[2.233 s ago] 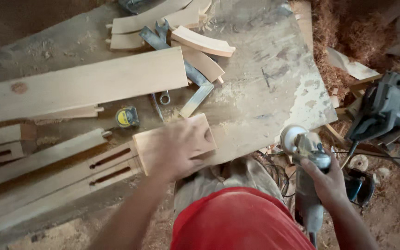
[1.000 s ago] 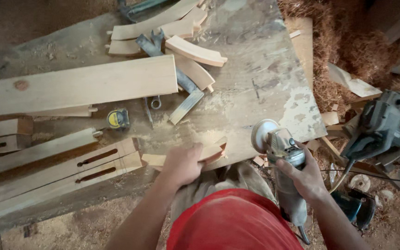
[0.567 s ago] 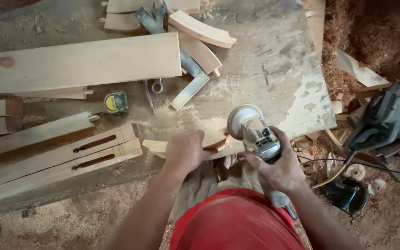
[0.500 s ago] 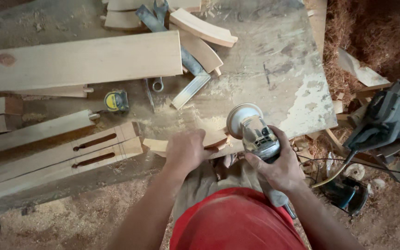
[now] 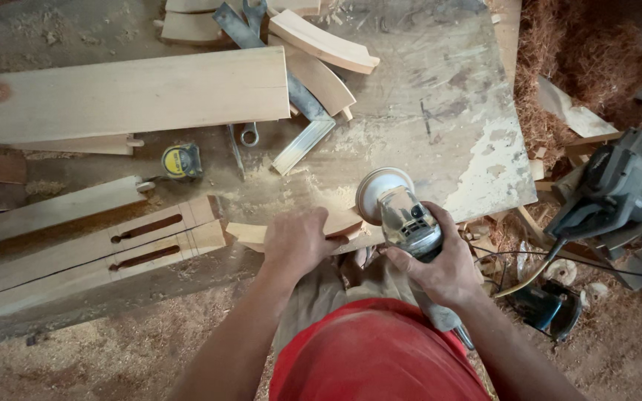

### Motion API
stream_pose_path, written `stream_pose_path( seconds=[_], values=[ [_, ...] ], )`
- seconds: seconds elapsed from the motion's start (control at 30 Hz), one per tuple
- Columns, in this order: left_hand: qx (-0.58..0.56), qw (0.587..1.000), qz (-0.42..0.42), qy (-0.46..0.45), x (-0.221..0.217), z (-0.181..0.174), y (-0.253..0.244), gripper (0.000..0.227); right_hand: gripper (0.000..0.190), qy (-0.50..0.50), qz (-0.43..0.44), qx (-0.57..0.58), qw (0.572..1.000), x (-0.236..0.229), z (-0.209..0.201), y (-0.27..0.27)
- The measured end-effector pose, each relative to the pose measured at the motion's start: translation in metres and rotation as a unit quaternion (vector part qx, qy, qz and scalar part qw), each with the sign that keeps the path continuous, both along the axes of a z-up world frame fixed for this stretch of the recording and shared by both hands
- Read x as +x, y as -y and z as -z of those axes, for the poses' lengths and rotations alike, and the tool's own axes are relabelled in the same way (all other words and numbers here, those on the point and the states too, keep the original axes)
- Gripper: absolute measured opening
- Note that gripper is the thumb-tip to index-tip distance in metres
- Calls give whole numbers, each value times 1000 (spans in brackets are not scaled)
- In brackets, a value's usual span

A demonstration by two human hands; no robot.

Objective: The person uses an orbital sander to smooth the surface of a small wooden piece on a workbench. They hold the wood steady with one hand while moving the sander across the surface, then flip the piece to sand the other side.

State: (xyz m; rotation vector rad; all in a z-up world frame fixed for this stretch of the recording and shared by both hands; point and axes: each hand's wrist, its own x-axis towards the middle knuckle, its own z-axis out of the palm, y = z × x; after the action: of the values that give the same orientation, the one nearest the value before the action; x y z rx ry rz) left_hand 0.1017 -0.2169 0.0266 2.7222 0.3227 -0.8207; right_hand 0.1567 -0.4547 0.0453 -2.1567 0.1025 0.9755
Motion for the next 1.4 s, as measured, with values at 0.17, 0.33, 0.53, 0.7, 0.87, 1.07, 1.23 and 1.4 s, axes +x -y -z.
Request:
stream_pose_path(
  seconds=[0.17,0.33,0.53,0.7,0.87,1.07,1.23,1.4],
  values=[
    [-2,998,6,60,-2,0,0,58,106,47,-6,40,998,-1,0,0],
    [-7,999,-13,38,-1,-6,1,59,105,31,2,63,998,-1,1,1],
    [8,999,8,34,1,-9,2,63,107,47,8,57,997,0,2,-1],
    [2,999,12,36,2,-6,0,63,108,54,2,63,997,1,0,0],
    [7,1000,13,13,2,-4,0,64,110,19,0,26,999,4,-3,-4],
    [5,1000,17,16,2,-3,-1,61,109,14,-13,8,1000,5,-6,-4],
    [-1,999,15,36,0,-2,0,58,111,12,5,39,999,3,4,2],
    [-4,998,3,70,-2,-7,2,57,117,-1,28,15,999,6,19,17]
  ],
)
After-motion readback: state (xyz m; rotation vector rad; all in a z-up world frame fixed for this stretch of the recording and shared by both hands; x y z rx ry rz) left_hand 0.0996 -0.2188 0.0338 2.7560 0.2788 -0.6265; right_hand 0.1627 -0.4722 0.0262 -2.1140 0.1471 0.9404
